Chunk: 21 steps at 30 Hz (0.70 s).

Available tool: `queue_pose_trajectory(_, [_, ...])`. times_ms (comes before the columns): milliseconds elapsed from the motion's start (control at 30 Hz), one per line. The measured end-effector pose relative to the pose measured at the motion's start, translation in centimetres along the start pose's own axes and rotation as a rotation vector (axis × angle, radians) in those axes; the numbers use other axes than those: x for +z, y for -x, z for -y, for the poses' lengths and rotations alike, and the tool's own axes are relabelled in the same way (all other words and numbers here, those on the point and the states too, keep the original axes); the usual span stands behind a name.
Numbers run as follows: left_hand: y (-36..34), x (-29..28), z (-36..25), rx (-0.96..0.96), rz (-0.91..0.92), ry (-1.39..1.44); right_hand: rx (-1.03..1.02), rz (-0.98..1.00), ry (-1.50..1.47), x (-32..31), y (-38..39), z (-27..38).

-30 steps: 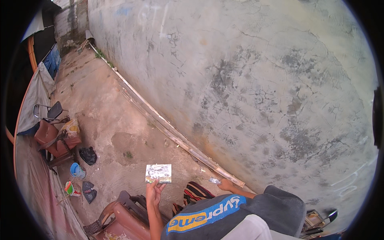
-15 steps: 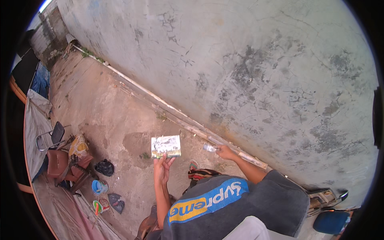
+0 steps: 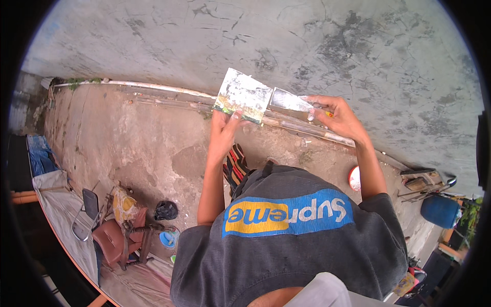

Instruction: The person uses a putty knife to apply white plaster to a cracked concrete wall. They repeatedly scoop plaster from a small container and spread it over cracks and uneven areas on the wall surface.

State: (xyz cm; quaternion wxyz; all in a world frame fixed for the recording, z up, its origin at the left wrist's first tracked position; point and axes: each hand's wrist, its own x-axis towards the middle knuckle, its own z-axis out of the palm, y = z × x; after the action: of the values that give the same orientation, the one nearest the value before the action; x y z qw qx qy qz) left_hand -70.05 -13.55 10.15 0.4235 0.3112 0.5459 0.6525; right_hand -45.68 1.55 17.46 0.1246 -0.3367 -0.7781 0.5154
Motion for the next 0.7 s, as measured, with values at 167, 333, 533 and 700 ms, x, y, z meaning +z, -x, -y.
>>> queue_pose_trajectory(167, [-3.9, -4.7, -0.8, -0.087, 0.207, 0.136, 0.156, -0.219, -0.140, 6.1, -1.3, 0.0])
queue_pose_trajectory(333, [-7.4, -8.1, -1.7, -0.127, 0.388, 0.104, 0.296, -0.302, -0.260, 9.7, -1.5, 1.6])
queue_pose_trajectory(533, [-9.3, -10.4, -1.3, -0.196, 0.561, 0.060, 0.191, -0.454, -0.167, 12.7, -2.7, 3.2])
queue_pose_trajectory(700, [-10.5, -10.8, -2.9, -0.227, 0.559, -0.047, 0.057, -0.480, 0.181, 12.5, -3.8, 2.6])
